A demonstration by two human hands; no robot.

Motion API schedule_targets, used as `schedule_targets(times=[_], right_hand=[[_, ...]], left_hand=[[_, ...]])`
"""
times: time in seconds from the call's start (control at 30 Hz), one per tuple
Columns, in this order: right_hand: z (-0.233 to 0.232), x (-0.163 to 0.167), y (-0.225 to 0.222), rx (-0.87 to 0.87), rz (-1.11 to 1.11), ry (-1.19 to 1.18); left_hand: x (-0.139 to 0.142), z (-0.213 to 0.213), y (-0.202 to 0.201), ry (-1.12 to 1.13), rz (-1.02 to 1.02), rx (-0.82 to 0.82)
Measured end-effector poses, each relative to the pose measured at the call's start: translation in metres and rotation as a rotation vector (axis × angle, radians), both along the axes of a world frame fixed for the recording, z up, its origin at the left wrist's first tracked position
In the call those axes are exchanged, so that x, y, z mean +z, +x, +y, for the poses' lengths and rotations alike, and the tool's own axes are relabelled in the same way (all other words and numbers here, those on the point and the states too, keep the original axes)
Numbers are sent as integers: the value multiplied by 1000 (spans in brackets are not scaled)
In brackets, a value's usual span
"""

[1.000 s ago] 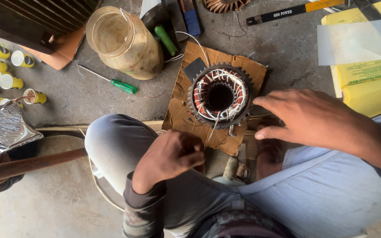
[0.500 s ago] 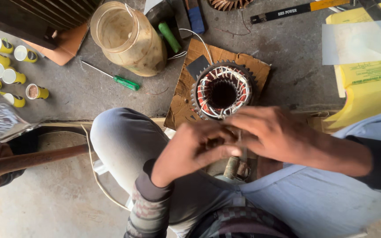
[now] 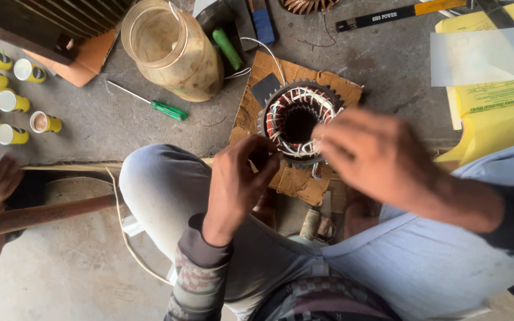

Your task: The person sits on the floor and laces the copper windings of an electric motor stator, pulling a white cord tight around the winding slots and knotting it to secure the coils. They repeatedly thread, tension and tie the cord around different points of the stator.

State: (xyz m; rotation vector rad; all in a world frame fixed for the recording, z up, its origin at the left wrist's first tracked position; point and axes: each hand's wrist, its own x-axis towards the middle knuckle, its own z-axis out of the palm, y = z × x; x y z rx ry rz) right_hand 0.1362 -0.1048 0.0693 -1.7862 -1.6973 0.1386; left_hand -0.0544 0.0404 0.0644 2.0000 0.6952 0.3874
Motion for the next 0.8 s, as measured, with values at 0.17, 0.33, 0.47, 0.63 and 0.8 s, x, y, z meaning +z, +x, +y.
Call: schedule_targets(times=[0.17, 0.33, 0.47, 0.63, 0.8], right_hand=[[13, -11, -21, 37, 110, -62], [22, -12, -27, 105, -198, -110], [24, -1, -40, 75, -613, -263], [10, 13, -28, -26, -711, -486], [16, 2, -16, 121, -153, -105]], left_hand=[[3, 3, 0, -63, 24, 10], [3, 4, -1, -56, -6, 6], [1, 5, -5, -56, -24, -8], [-1, 9, -12, -49, -9, 26], [-1, 9, -11, -23, -12, 22]])
